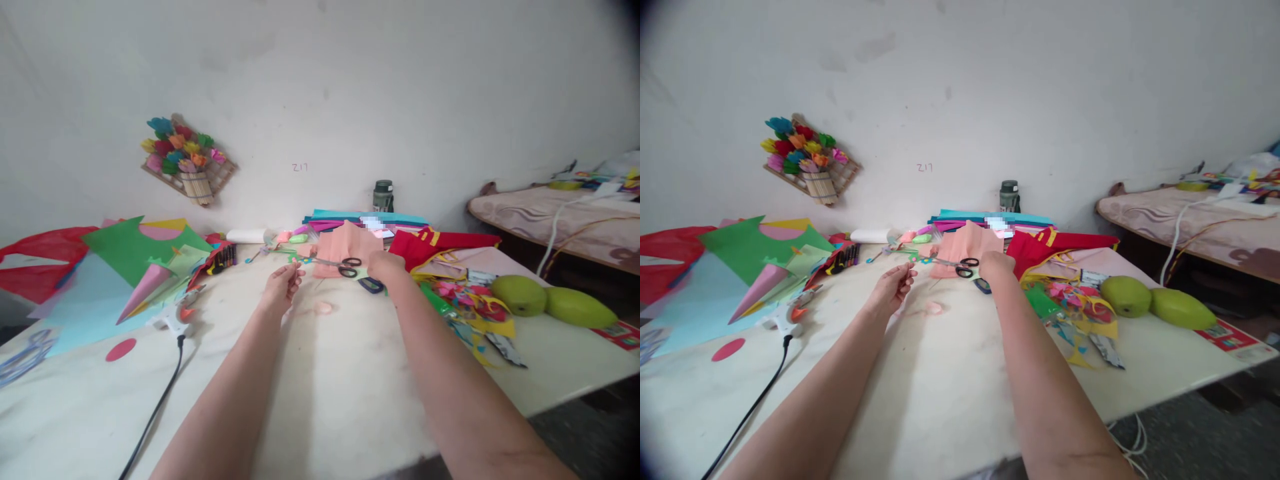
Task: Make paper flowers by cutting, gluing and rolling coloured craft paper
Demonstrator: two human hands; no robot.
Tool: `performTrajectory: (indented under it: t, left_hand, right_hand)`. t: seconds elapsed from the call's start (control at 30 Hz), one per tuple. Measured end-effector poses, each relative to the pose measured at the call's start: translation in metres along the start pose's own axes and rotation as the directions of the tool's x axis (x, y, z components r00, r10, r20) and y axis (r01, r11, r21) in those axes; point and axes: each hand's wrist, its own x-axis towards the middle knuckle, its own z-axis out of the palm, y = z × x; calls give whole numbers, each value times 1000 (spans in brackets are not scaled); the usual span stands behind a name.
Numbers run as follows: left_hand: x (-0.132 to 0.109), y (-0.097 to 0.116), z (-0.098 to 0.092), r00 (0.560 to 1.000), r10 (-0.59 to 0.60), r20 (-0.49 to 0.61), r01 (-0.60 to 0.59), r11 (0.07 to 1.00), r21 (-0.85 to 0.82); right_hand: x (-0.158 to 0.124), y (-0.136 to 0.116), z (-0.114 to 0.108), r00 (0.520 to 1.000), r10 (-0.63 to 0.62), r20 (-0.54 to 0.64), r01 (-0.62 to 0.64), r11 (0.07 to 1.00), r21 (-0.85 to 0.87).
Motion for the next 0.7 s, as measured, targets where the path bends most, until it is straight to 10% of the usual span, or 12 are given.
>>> performTrajectory:
  t: [0.7]
  left_hand:
    - [-2,-13,6,998,-50,47,47,997,65]
  right_hand:
    - [-5,-10,-34,994,106,38,-104,993,-60]
